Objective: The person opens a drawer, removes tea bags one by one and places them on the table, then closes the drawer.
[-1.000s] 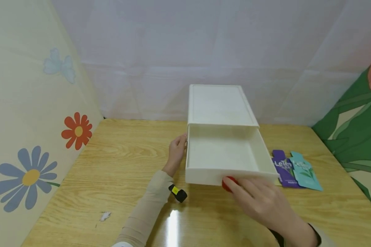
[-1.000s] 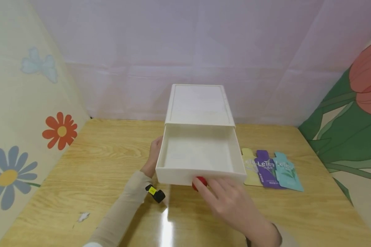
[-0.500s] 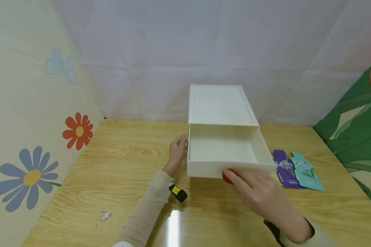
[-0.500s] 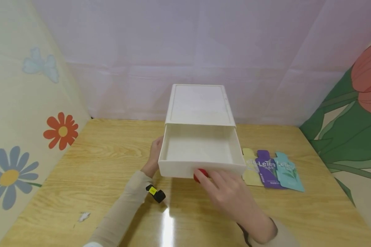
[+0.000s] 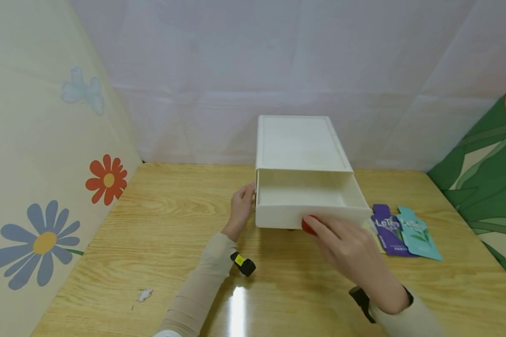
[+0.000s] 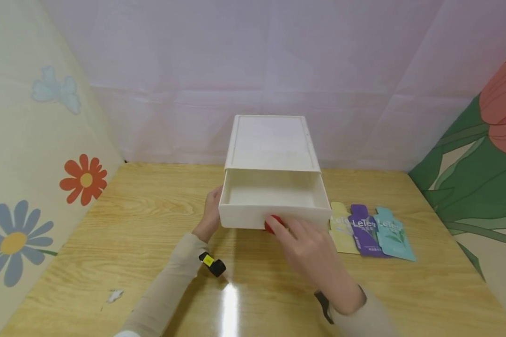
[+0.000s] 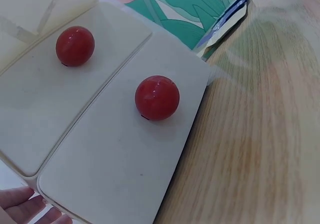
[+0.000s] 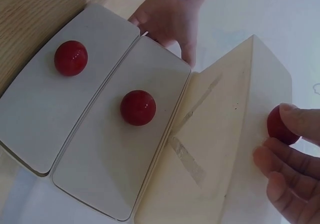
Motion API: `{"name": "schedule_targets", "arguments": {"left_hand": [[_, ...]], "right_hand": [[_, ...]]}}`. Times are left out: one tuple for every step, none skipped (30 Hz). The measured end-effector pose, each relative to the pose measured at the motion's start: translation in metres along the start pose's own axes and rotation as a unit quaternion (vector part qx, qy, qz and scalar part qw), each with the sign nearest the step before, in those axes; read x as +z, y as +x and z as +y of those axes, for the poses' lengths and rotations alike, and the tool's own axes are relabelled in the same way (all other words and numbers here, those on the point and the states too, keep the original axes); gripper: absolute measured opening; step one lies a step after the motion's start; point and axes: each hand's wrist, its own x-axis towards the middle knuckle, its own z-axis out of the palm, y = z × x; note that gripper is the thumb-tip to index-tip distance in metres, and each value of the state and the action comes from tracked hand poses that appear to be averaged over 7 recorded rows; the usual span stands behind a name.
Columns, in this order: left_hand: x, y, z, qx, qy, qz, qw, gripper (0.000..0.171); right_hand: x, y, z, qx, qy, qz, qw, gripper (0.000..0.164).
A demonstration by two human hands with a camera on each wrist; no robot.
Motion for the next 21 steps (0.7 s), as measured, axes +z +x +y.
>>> {"name": "schedule_targets", "arguments": {"left_hand": [[0.000,0.000,0.000,0.000,0.000,0.002,1.0000,0.043],[0.000,0.000,-0.001,0.001,0.001,0.004,1.0000,0.043],[0.001,0.001,-0.001,0.001,0.002,0.007,1.0000,0.043],[0.001,0.001,-0.002,0.002,0.003,0.008,1.0000,0.043],[0.001,0.001,-0.002,0.003,0.003,0.009,1.0000,0.043],[0.001,0.001,-0.002,0.004,0.003,0.009,0.9999,0.043],[0.001,0.001,-0.002,0.004,0.004,0.008,1.0000,0.043],[0.001,0.001,-0.002,0.003,0.005,0.008,0.9999,0.042],[0.001,0.001,-0.002,0.002,0.005,0.008,1.0000,0.042],[0.001,0.001,-0.001,0.002,0.006,0.007,1.0000,0.041],[0.001,0.001,-0.001,0.002,0.005,0.007,1.0000,0.041],[0.001,0.001,-0.001,0.003,0.007,0.008,0.9999,0.041],[0.001,0.001,-0.001,0.001,0.008,0.009,0.9999,0.040],[0.001,0.001,-0.001,0.003,0.008,0.010,0.9999,0.040],[0.001,0.001,-0.001,0.002,0.007,0.010,0.9999,0.040],[0.001,0.001,-0.001,0.003,0.006,0.011,0.9999,0.039],[0.001,0.000,-0.001,0.004,0.005,0.011,0.9999,0.039],[0.001,0.000,-0.001,0.003,0.006,0.011,0.9999,0.039],[0.001,0.001,-0.001,0.003,0.005,0.011,0.9999,0.038],[0.001,0.001,-0.001,0.005,0.006,0.011,0.9999,0.037],[0.001,0.001,-0.001,0.004,0.005,0.012,0.9999,0.037]], "right_hand": [[0.001,0.000,0.001,0.002,0.001,-0.001,1.000,0.038],[0.002,0.000,0.002,0.003,0.002,-0.001,1.000,0.038],[0.003,0.000,0.003,0.004,0.001,-0.001,1.000,0.039],[0.004,0.000,0.004,0.005,0.001,0.001,1.000,0.039],[0.005,0.000,0.006,0.006,0.003,0.004,1.000,0.038],[0.006,0.000,0.007,0.007,0.003,0.006,1.000,0.038],[0.007,0.000,0.008,0.008,0.003,0.008,1.000,0.038],[0.008,0.001,0.009,0.009,0.002,0.010,1.000,0.037],[0.009,0.001,0.010,0.011,0.001,0.010,1.000,0.037],[0.010,0.002,0.011,0.013,0.002,0.009,1.000,0.037],[0.011,0.002,0.012,0.015,0.001,0.008,1.000,0.037],[0.012,0.003,0.013,0.017,0.001,0.007,1.000,0.037],[0.013,0.003,0.014,0.020,0.000,0.003,1.000,0.037],[0.013,0.003,0.014,0.023,-0.002,-0.001,1.000,0.037],[0.014,0.003,0.015,0.025,-0.004,-0.003,1.000,0.036],[0.015,0.003,0.016,0.027,-0.005,-0.007,1.000,0.036],[0.016,0.004,0.017,0.029,-0.006,-0.009,1.000,0.036],[0.016,0.004,0.018,0.030,-0.006,-0.008,0.999,0.036],[0.017,0.004,0.020,0.031,-0.007,-0.008,0.999,0.036],[0.019,0.004,0.021,0.031,-0.006,-0.006,0.999,0.036],[0.020,0.005,0.022,0.032,-0.006,-0.005,0.999,0.036]]}}
